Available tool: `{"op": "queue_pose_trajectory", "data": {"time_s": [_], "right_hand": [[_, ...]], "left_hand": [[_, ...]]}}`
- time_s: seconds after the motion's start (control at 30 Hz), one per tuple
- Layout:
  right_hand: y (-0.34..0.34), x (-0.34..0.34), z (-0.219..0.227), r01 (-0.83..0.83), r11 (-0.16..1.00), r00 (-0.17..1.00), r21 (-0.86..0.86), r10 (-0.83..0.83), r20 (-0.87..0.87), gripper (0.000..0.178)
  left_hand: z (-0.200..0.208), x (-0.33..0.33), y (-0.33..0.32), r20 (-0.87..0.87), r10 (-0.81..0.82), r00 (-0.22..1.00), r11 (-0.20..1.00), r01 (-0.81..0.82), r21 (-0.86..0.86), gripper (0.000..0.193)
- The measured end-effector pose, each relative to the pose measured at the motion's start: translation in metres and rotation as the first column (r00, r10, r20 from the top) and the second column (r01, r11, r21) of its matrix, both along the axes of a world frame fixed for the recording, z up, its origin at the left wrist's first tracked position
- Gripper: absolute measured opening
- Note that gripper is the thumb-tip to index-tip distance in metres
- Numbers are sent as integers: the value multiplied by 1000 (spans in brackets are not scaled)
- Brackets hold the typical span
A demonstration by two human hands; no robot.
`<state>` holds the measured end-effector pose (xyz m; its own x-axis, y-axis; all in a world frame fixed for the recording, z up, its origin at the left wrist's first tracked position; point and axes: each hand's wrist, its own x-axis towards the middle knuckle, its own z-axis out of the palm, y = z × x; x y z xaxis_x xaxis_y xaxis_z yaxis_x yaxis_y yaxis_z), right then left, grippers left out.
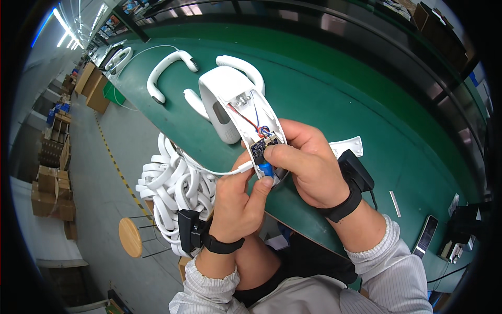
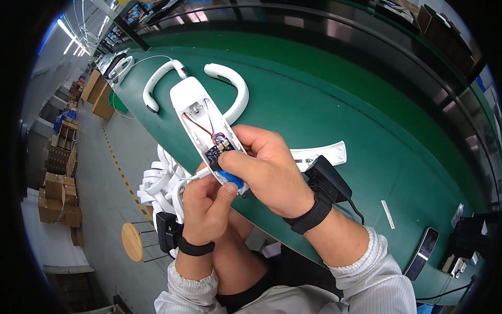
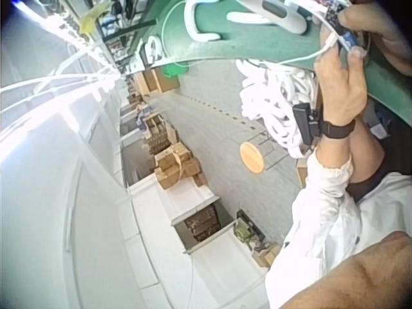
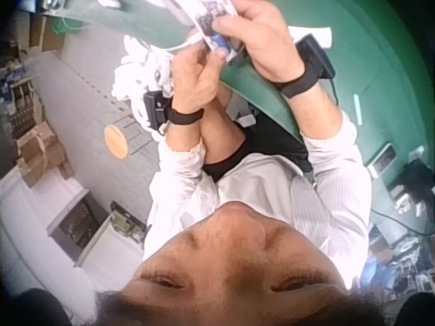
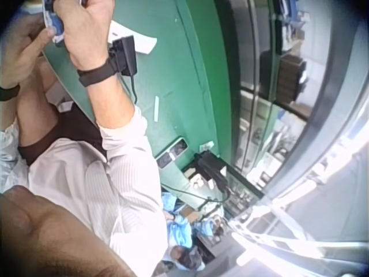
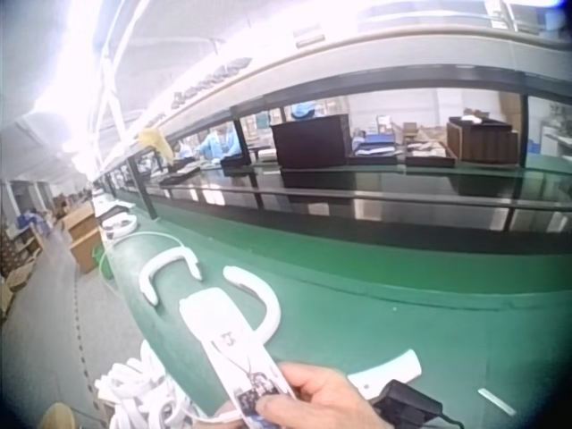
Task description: The person is assembling a white plastic electronic device, specifically connecting a small internal board and wires within a plastic casing.
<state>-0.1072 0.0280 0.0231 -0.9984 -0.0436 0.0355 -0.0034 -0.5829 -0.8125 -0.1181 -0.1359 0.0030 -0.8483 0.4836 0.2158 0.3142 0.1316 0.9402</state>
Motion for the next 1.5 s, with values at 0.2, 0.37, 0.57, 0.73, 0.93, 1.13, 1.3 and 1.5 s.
{"op": "queue_pose_trajectory", "data": {"time_s": [0.2, 0.37, 0.57, 0.73, 0.93, 1.13, 1.3, 1.5], "right_hand": [[0, 1, 0, 4, 1000, 1000, 2, -4, 7, 21], [0, 1, 2, 1, 1000, 1000, 1, -1, 16, 21], [0, 1, 1, 6, 1000, 1000, 19, -7, 14, 22], [0, 1, 0, 9, 999, 1000, 32, -9, 12, 22], [0, 1, 1, 7, 999, 1000, 31, -8, 18, 22], [1, 0, 4, 2, 999, 1000, 41, -2, -2, 23], [0, -1, 5, 44, 988, 990, 149, -23, -142, 40], [-7, 1, -7, 130, 929, 964, 347, -37, -263, 59]], "left_hand": [[-1, 0, 0, -4, -5, 1000, 1000, 5, 5, 34], [0, 1, 1, -12, 8, 1000, 1000, -8, 12, 33], [2, 1, 0, 2, 7, 1000, 1000, -7, -10, 33], [1, 1, 0, 12, 3, 1000, 1000, -3, 0, 33], [2, 0, 0, 10, -11, 1000, 1000, 11, 0, 33], [4, 1, 1, 31, 2, 1000, 998, -4, 62, 32], [8, 5, -3, 148, 26, 989, 931, -78, 358, 31], [7, 2, -3, 181, 26, 983, 875, -110, 471, 34]]}}
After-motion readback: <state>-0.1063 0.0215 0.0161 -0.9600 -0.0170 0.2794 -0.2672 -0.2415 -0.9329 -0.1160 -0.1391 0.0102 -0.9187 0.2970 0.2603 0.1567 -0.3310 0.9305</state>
